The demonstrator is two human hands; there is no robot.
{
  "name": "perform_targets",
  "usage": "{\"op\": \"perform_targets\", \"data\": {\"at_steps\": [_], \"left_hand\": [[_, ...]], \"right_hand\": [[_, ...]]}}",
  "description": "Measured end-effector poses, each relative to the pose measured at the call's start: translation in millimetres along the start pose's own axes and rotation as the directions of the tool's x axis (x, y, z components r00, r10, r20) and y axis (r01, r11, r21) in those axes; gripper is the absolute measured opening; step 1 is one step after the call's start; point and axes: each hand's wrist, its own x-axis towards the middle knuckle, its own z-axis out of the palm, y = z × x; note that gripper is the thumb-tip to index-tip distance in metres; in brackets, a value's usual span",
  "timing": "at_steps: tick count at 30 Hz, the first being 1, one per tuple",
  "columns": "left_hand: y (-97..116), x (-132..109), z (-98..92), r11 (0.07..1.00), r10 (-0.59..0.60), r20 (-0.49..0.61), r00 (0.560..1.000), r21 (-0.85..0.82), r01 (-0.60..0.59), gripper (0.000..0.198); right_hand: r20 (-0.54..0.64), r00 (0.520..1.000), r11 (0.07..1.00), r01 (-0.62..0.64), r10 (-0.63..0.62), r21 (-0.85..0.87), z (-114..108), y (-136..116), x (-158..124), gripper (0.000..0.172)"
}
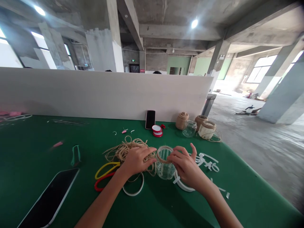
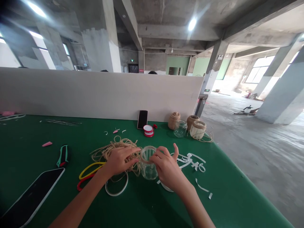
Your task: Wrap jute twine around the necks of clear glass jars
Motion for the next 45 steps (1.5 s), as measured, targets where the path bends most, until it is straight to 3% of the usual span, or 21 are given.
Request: {"op": "perform_targets", "data": {"at_steps": [15, 20, 25, 29, 34, 36, 39, 42, 45], "left_hand": [[10, 10, 12.3, 0.989, 0.034, 0.072, 0.997, -0.144, -0.023, 0.036], [12, 10, 11.2, 0.988, 0.017, 0.055, 0.998, -0.155, -0.008, 0.034], [10, 10, 14.7, 0.99, 0.0, 0.036, 0.999, -0.142, 0.005, 0.03], [15, 12, 14.7, 0.99, -0.008, 0.058, 0.998, -0.14, 0.016, 0.031], [13, 8, 5.4, 0.97, -0.106, 0.139, 0.985, -0.202, 0.133, 0.04], [0, 4, 0.8, 0.963, -0.218, 0.151, 0.964, -0.13, 0.238, 0.035], [-29, -4, -3.3, 0.906, -0.422, 0.243, 0.873, 0.073, 0.418, 0.041], [-55, -13, -2.8, 0.88, -0.469, 0.372, 0.801, 0.126, 0.458, 0.061], [-68, -19, -0.3, 0.853, -0.51, 0.461, 0.726, 0.163, 0.496, 0.057]], "right_hand": [[0.037, 0.997, 0.996, -0.074, 0.072, 0.041, -4, 12, -7, 0.031], [-0.006, 0.994, 0.992, -0.109, 0.11, 0.063, -9, -4, 2, 0.018], [-0.063, 0.996, 0.998, -0.066, 0.064, -0.023, 5, -27, 14, 0.011], [-0.072, 0.993, 0.991, -0.096, 0.089, -0.098, 13, -28, 16, 0.014], [-0.065, 0.993, 0.991, -0.107, 0.101, -0.084, 9, -23, 12, 0.017], [-0.066, 0.993, 0.991, -0.105, 0.1, -0.077, 7, -22, 10, 0.019], [-0.076, 0.993, 0.993, -0.099, 0.093, -0.071, 6, -19, 8, 0.021], [-0.107, 0.99, 0.992, -0.102, 0.094, -0.074, 8, -18, 6, 0.021], [-0.139, 0.985, 0.992, -0.107, 0.098, -0.059, 9, -17, 5, 0.021]]}}
